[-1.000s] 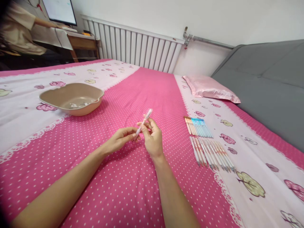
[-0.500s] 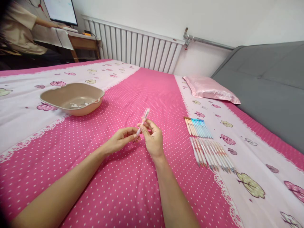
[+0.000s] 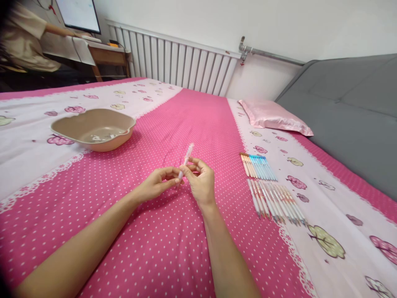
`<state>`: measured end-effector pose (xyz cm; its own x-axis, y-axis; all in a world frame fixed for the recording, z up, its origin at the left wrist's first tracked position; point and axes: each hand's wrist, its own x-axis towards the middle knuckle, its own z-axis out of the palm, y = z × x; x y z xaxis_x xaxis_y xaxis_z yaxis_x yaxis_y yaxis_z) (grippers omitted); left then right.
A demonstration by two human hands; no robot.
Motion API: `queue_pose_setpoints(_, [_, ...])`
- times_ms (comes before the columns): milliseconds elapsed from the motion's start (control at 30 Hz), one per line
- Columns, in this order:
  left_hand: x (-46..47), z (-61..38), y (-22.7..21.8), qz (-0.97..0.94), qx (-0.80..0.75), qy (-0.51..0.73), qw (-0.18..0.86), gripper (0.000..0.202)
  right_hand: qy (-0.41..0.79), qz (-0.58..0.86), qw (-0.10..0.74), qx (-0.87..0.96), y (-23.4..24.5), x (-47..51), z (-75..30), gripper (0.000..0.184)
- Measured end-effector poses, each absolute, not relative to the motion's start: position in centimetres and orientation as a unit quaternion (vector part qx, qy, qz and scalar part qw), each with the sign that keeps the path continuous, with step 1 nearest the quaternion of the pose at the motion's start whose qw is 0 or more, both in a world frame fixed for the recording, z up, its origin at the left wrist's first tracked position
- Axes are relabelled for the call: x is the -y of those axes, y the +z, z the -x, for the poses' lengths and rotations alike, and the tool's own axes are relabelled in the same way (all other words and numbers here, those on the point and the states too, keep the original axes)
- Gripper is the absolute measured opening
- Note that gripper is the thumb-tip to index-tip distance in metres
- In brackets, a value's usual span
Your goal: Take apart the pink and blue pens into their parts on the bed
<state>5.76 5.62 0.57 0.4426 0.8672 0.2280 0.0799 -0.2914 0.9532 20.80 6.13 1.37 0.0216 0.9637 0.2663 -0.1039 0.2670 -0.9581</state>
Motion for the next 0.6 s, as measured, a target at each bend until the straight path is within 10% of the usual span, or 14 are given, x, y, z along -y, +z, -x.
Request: queue_pose_setpoints(600, [-5.46,-5.6,0.78,-0.694,-0.341,0.383,0.505,0.023,0.442,0.391,0.561,0.581,1.82,-5.51,-20.5,0.036])
